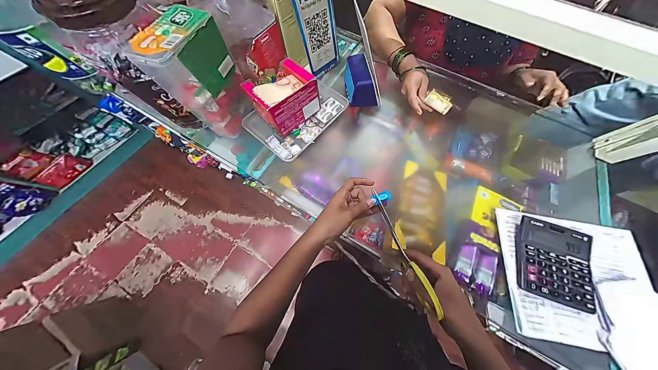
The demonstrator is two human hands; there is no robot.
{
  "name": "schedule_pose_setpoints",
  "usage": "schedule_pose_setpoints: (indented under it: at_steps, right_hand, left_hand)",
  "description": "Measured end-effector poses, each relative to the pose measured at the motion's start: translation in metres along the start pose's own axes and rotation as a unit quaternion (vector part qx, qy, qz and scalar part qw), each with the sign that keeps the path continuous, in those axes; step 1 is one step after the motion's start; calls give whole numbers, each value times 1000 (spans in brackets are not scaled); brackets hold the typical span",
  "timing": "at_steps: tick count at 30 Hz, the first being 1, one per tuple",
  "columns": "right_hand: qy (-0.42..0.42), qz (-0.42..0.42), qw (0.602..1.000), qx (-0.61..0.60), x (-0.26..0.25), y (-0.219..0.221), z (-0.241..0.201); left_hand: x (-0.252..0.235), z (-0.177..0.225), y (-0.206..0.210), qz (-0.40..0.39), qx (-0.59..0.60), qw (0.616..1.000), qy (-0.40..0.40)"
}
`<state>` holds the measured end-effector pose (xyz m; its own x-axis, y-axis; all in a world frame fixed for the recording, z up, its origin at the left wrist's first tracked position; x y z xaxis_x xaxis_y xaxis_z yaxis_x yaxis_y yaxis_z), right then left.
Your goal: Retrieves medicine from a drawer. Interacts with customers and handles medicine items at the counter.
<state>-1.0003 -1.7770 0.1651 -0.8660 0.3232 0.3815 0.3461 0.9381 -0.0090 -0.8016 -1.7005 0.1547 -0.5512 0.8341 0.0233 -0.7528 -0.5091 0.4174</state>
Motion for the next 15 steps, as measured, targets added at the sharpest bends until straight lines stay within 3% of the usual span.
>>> schedule_pose_setpoints:
  at_steps: [5,7,9,11,13,15]
  right_hand:
    - [-9,0,1000,-13,1,1,2]
    - [-37,57,994,80,4,-10,-5]
    - [-66,180,928,319,13,-28,-20]
    - [-21,255,840,478,19,-38,-32]
    - [58,269,795,541,21,-41,-36]
    - [65,271,768,577,18,-38,-43]
  left_hand:
    - [1,0,3,3,14,1000,0]
    - [0,1,-3,13,-32,999,11]
    - [1,7,-15,22,-157,986,44]
    - [2,15,-21,6,-290,954,73]
    - [2,23,-17,-14,-414,903,109]
    - [-15,32,-3,-44,-499,852,154]
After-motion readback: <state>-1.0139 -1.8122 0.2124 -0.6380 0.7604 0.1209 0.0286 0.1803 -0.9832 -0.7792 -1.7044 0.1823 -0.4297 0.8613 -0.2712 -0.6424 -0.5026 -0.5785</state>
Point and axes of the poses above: each hand's wrist, its own x-axis away from the middle knuckle, its own y-axis out of the palm, z = x × y, the point moved 9 cm from there along -x, towards the middle knuckle, and after that the axes turned 7 degrees about y, right-handed, at the moved point
